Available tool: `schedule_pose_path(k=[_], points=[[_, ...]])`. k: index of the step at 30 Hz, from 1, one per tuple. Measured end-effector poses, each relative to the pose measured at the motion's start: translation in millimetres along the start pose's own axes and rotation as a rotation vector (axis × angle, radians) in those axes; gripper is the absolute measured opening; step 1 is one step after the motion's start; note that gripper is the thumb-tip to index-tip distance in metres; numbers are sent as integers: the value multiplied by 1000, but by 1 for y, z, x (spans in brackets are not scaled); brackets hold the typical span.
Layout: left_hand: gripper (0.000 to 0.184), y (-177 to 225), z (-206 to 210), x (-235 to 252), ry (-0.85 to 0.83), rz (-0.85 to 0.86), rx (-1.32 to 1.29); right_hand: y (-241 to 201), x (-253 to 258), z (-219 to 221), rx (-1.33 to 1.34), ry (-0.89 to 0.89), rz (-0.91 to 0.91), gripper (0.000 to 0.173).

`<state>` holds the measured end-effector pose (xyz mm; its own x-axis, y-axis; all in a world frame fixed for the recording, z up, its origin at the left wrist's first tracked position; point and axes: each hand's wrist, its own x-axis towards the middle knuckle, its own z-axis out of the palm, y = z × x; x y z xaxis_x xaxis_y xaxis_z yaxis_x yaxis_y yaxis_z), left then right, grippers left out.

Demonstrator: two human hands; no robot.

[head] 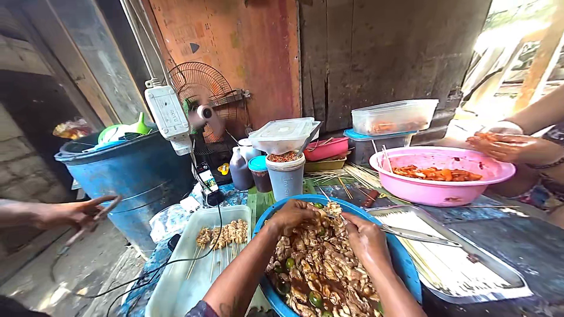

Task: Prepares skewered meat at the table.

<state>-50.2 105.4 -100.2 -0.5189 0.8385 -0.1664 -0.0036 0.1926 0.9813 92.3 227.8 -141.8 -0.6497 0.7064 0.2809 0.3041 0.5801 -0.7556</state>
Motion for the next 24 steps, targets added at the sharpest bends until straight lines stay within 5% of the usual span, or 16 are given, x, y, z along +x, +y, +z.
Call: schedule_pose_path(k=[5, 10, 24], points=[[18, -12, -5, 41, 186, -60, -424, 5, 0, 4, 21, 14, -47, 29], [12, -20, -2, 55, 292, -15, -469, 4, -3, 4, 4, -15, -92, 30], [19, -32, 4, 33, 402, 317, 90, 3, -8, 8, -21, -39, -115, 27]])
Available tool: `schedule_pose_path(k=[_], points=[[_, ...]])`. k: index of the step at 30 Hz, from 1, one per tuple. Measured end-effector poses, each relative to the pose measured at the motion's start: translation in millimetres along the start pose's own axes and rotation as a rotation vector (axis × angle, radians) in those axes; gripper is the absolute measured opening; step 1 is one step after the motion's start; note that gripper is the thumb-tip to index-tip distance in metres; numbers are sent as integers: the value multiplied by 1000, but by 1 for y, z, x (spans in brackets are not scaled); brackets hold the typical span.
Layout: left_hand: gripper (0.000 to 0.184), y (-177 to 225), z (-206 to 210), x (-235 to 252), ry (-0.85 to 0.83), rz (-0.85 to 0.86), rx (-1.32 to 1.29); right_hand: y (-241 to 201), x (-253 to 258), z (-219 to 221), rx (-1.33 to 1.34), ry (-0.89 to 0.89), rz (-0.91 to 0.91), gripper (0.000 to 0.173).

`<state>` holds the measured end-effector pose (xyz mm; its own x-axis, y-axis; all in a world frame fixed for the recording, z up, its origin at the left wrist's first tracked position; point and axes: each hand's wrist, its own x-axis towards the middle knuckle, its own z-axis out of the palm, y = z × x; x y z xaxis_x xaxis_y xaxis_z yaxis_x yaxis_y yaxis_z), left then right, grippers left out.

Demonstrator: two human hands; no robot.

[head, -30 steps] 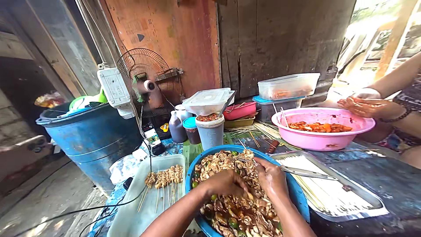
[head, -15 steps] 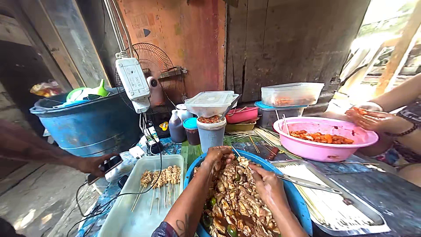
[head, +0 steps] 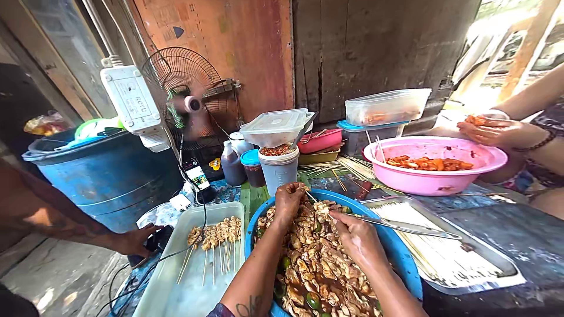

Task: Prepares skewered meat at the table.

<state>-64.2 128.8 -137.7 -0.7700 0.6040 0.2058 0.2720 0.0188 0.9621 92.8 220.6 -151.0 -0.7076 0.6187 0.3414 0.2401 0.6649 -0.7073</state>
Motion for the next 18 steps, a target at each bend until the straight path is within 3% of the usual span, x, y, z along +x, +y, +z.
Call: schedule_pose_path(k=[4, 7, 12, 15, 18], points=[[19, 0, -2, 0, 9, 214, 312, -5, -2, 1, -28, -17, -19, 28], [18, 0, -1, 5, 34, 214, 353, -5, -1, 2, 45, -37, 0, 28], [18, 8, 8, 2, 38, 268, 409, -6, 7, 3, 305, -110, 222, 29], [17, 13, 9, -8, 13, 326, 404, -8, 7, 5, 291, -49, 217, 27], [20, 28, 2, -33, -84, 264, 417, -15, 5, 5, 226, -7, 160, 27]])
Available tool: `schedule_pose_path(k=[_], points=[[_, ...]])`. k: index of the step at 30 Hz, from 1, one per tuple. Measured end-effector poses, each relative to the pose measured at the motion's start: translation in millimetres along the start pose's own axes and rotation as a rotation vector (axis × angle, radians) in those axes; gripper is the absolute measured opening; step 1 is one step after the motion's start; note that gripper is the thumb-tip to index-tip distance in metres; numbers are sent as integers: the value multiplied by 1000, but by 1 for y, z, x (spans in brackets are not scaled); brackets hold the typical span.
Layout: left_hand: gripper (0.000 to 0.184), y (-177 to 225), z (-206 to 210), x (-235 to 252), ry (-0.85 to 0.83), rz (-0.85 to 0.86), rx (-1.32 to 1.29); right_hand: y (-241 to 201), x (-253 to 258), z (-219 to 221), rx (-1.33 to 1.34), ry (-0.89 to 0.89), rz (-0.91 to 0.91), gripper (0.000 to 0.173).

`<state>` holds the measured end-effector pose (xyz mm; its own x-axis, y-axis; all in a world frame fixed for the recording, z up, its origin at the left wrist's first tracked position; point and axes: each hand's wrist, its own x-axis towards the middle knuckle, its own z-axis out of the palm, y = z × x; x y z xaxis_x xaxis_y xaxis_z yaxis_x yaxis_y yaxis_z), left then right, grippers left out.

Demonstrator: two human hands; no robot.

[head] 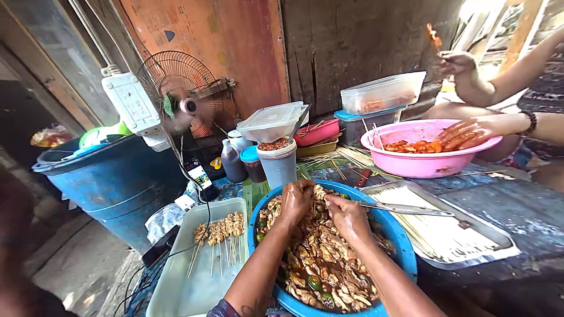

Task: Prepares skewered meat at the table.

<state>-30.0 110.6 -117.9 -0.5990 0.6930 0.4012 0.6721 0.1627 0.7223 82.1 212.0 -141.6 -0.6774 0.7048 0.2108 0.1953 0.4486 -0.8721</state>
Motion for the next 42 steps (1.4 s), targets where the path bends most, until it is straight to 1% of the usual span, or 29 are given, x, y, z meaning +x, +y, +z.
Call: schedule_pose_path(k=[3, 5, 8, 9, 10, 12, 14, 16, 18, 20, 22, 24, 25, 29, 32, 34, 37, 39, 40, 42], points=[[22, 17, -18, -3, -78, -60, 7, 0, -3, -3, -53, 9, -75, 26], [25, 26, -28, -6, -170, -123, 121, 1, -5, -7, -91, 24, -90, 27], [22, 9, -19, -3, -356, -175, 361, 4, -2, -8, -85, 38, -91, 27], [22, 1, -14, -1, -404, -194, 409, 6, -2, -7, -85, 40, -104, 26], [22, -3, -12, 1, -417, -208, 400, 6, -1, -6, -84, 36, -112, 26], [20, -4, -19, 4, -371, -229, 225, 4, -1, -7, -80, 30, -118, 27], [19, -6, -25, 7, -284, -259, -81, 4, 0, -9, -73, 25, -93, 27], [18, -9, -22, 23, -176, -354, -381, 5, 3, -12, -66, 28, -91, 28], [17, -10, -17, 39, -60, -488, -617, 9, 5, -9, -70, 53, -123, 29], [19, -14, -10, 52, 22, -596, -806, 12, 4, -7, -88, 80, -157, 30], [17, -19, -4, 57, 85, -645, -958, 12, 1, -6, -114, 95, -181, 31], [13, -26, 0, 56, 110, -620, -1048, 11, 0, -6, -145, 103, -201, 31], [13, -30, 1, 52, 119, -598, -1053, 12, -1, -6, -157, 106, -208, 31], [13, -38, 0, 40, 130, -516, -930, 15, -6, -4, -167, 84, -233, 30], [11, -45, 0, 43, 147, -480, -934, 16, -7, -4, -169, 62, -260, 30], [12, -43, -1, 41, 135, -477, -912, 18, -7, -4, -176, 47, -285, 30], [15, -40, 0, 41, 106, -434, -835, 19, -6, -3, -175, 42, -283, 30], [18, -41, 8, 47, 117, -414, -815, 18, -7, -4, -174, 50, -264, 29], [19, -40, 10, 49, 118, -390, -772, 17, -7, -4, -175, 57, -259, 29], [22, -42, 13, 47, 113, -282, -598, 15, -7, -3, -163, 57, -230, 28]])
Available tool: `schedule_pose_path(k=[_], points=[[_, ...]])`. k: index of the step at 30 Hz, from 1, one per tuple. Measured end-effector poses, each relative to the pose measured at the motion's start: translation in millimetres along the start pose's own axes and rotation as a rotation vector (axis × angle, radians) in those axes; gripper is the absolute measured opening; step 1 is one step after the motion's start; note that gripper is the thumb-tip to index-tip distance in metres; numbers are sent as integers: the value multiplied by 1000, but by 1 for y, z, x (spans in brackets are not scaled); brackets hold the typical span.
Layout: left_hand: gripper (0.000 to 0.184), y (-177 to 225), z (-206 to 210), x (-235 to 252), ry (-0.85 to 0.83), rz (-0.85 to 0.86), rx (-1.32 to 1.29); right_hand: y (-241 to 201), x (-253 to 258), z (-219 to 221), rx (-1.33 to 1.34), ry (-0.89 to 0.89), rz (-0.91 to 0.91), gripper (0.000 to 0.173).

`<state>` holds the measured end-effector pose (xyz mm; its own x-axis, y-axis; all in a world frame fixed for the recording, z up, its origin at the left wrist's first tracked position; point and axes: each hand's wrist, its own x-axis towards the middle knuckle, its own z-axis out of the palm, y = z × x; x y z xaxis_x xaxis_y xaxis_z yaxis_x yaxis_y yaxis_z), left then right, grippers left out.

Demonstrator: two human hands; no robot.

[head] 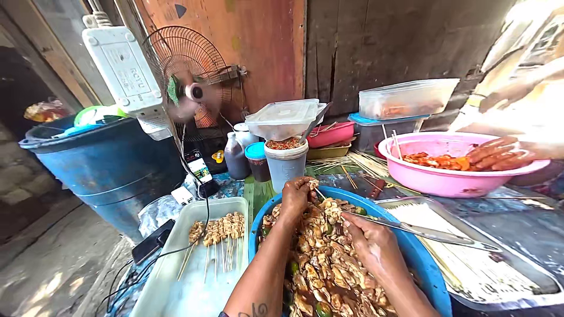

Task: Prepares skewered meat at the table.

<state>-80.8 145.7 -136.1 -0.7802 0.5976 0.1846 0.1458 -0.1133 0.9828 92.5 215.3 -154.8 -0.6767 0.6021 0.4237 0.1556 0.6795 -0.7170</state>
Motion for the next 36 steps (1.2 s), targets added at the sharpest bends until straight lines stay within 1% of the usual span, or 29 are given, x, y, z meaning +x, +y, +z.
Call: schedule_pose_path(k=[2, 4, 6, 8, 14, 17, 20, 22, 24, 26, 27, 29, 32, 34, 36], points=[[23, 3, 0, -7, -15, 128, 217, -2, 0, -1, 14, -4, 28, 28], [24, 14, 0, -23, -42, 183, 398, -3, 0, -1, 18, -11, 50, 27], [25, 23, 0, -36, -64, 164, 505, -5, 1, 0, 8, -26, 67, 27], [26, 26, 2, -39, -69, 165, 546, -8, 1, 0, 17, -38, 106, 27], [24, 25, 4, -45, -82, 180, 552, -13, 4, 3, 96, -17, 157, 27], [27, 36, 2, -54, -143, 173, 566, -20, 6, 3, 123, -11, 149, 28], [27, 42, -9, -53, -196, 154, 542, -19, 5, 0, 81, 5, 130, 27], [22, 44, -15, -50, -234, 162, 652, -17, 6, -4, 46, 1, 133, 28], [16, 48, -16, -57, -298, 89, 882, -12, 6, -7, 43, 20, 132, 28], [19, 36, -16, -57, -332, 40, 1064, -12, 6, -7, 48, 17, 119, 27], [20, 30, -18, -55, -319, 34, 1077, -12, 6, -7, 50, 5, 114, 27], [19, 35, -25, -51, -286, 22, 954, -13, 7, -6, 59, -6, 125, 27], [17, 34, -32, -38, -228, -36, 529, -9, 9, -7, 70, -24, 163, 28], [13, 29, -25, -17, -183, -121, 220, -6, 12, -9, 79, -24, 156, 30], [15, 24, -16, -1, -113, -208, -12, -4, 12, -8, 75, -5, 126, 32]])
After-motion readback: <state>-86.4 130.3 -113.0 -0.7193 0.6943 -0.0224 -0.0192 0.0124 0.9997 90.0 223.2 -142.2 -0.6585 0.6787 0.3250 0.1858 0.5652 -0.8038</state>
